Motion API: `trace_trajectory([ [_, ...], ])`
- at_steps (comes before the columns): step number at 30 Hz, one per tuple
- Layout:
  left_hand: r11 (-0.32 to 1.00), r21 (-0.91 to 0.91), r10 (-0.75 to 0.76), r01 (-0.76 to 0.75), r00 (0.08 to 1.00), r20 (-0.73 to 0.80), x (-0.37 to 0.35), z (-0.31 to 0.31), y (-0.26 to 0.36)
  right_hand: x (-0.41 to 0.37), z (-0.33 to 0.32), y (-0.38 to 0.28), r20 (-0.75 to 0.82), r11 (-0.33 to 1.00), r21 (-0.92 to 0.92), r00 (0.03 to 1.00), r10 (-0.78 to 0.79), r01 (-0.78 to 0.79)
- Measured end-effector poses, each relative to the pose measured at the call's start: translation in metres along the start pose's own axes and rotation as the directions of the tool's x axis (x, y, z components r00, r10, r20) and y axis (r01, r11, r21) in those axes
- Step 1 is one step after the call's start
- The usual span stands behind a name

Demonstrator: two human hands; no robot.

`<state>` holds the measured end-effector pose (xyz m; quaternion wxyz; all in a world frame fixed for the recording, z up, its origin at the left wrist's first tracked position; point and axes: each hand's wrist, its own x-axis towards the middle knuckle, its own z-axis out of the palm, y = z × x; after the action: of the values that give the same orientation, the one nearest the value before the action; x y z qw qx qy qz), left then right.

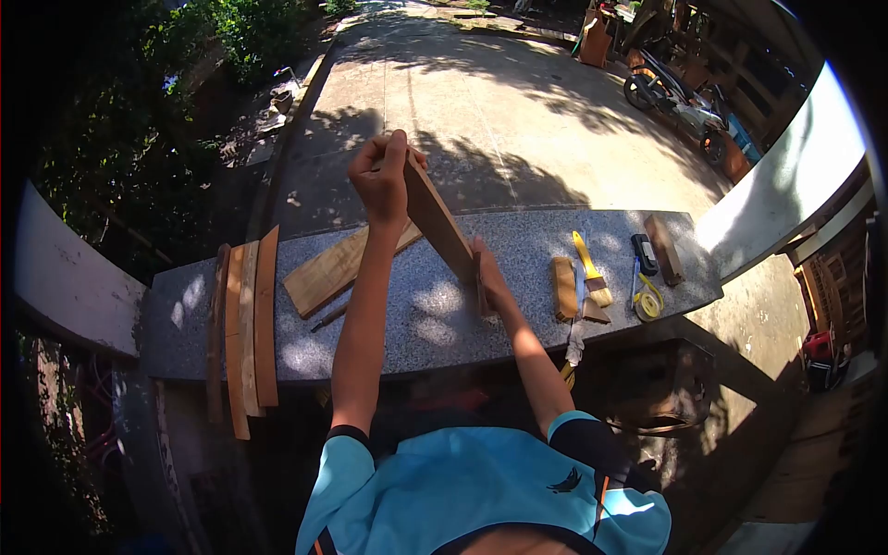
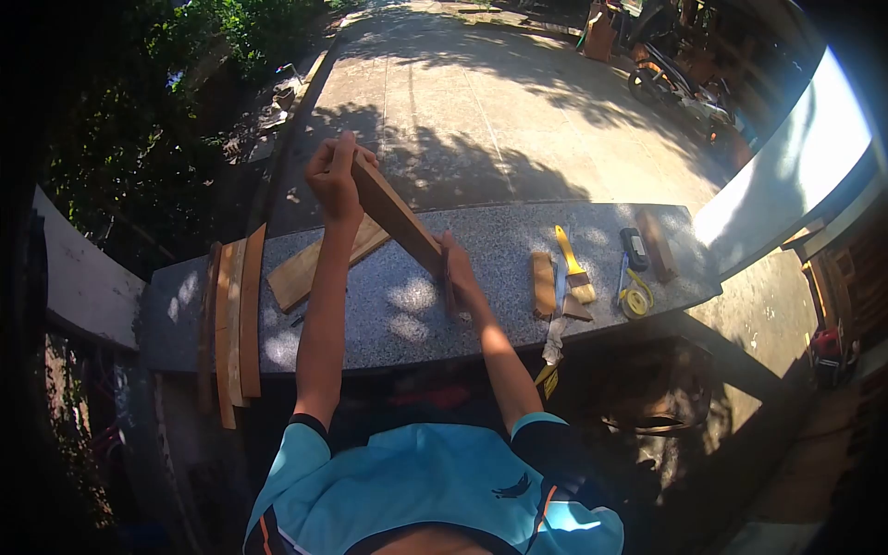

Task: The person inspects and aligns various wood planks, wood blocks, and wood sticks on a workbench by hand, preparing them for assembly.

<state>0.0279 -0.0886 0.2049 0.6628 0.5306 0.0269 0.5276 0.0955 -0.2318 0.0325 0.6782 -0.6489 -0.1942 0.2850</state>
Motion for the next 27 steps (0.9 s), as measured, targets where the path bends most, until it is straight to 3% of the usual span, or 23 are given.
trace_trajectory([
  [2,0.999,0.04,0.033,-0.034,0.999,0.04,-0.006,0.007,0.009,0.003,0.017,-0.003,0.059,0.99,0.105,0.995,0.084,-0.09],
  [5,0.99,0.051,0.125,-0.131,0.986,0.113,-0.015,0.02,0.008,0.0,0.04,-0.065,0.107,0.959,0.274,0.993,0.048,-0.076],
  [7,0.973,0.118,0.183,-0.198,0.975,0.125,-0.016,0.028,0.002,0.005,0.045,-0.116,0.171,0.948,0.288,0.967,-0.188,0.133],
  [9,0.965,0.198,0.143,-0.17,0.979,0.143,-0.02,0.037,0.002,0.012,0.045,-0.163,0.175,0.882,0.341,0.9,-0.4,0.326],
  [12,0.936,0.277,0.191,-0.217,0.974,0.118,-0.024,0.049,0.002,0.006,0.05,-0.207,0.147,0.775,0.367,0.791,-0.594,0.515],
  [13,0.95,0.246,0.176,-0.194,0.98,0.09,-0.024,0.048,0.002,0.005,0.047,-0.194,0.186,0.871,0.311,0.874,-0.449,0.382],
  [15,0.972,0.186,0.135,-0.142,0.99,0.049,-0.025,0.035,0.005,0.005,0.039,-0.125,0.185,0.956,0.15,0.943,-0.277,0.251],
  [16,0.967,0.195,0.165,-0.165,0.986,0.017,-0.025,0.028,0.009,0.008,0.037,-0.077,0.161,0.962,0.045,0.948,-0.273,0.269],
  [17,0.961,0.193,0.199,-0.197,0.98,0.007,-0.024,0.028,0.01,0.006,0.035,-0.034,0.088,0.986,0.143,0.991,-0.104,0.091],
  [18,0.955,0.193,0.23,-0.225,0.973,-0.005,-0.025,0.027,0.011,0.001,0.033,-0.033,0.141,0.981,0.134,0.983,0.12,-0.139],
  [20,0.94,0.221,0.265,-0.259,0.964,0.0,-0.032,0.028,0.01,0.001,0.032,-0.036,0.082,0.992,0.125,0.996,-0.022,0.011],
  [21,0.918,0.263,0.303,-0.296,0.953,0.014,-0.035,0.035,0.01,-0.014,0.039,-0.07,0.056,0.99,0.114,0.994,-0.092,0.086],
  [23,0.87,0.348,0.356,-0.35,0.933,0.05,-0.043,0.046,0.008,-0.014,0.041,-0.127,0.141,0.938,0.223,0.943,-0.301,0.266],
  [25,0.83,0.355,0.432,-0.43,0.898,0.077,-0.042,0.053,0.006,-0.026,0.04,-0.19,0.302,0.883,0.38,0.865,-0.4,0.276],
  [27,0.795,0.371,0.477,-0.479,0.872,0.104,-0.043,0.05,0.002,-0.036,0.046,-0.206,0.277,0.844,0.406,0.833,-0.479,0.35],
])
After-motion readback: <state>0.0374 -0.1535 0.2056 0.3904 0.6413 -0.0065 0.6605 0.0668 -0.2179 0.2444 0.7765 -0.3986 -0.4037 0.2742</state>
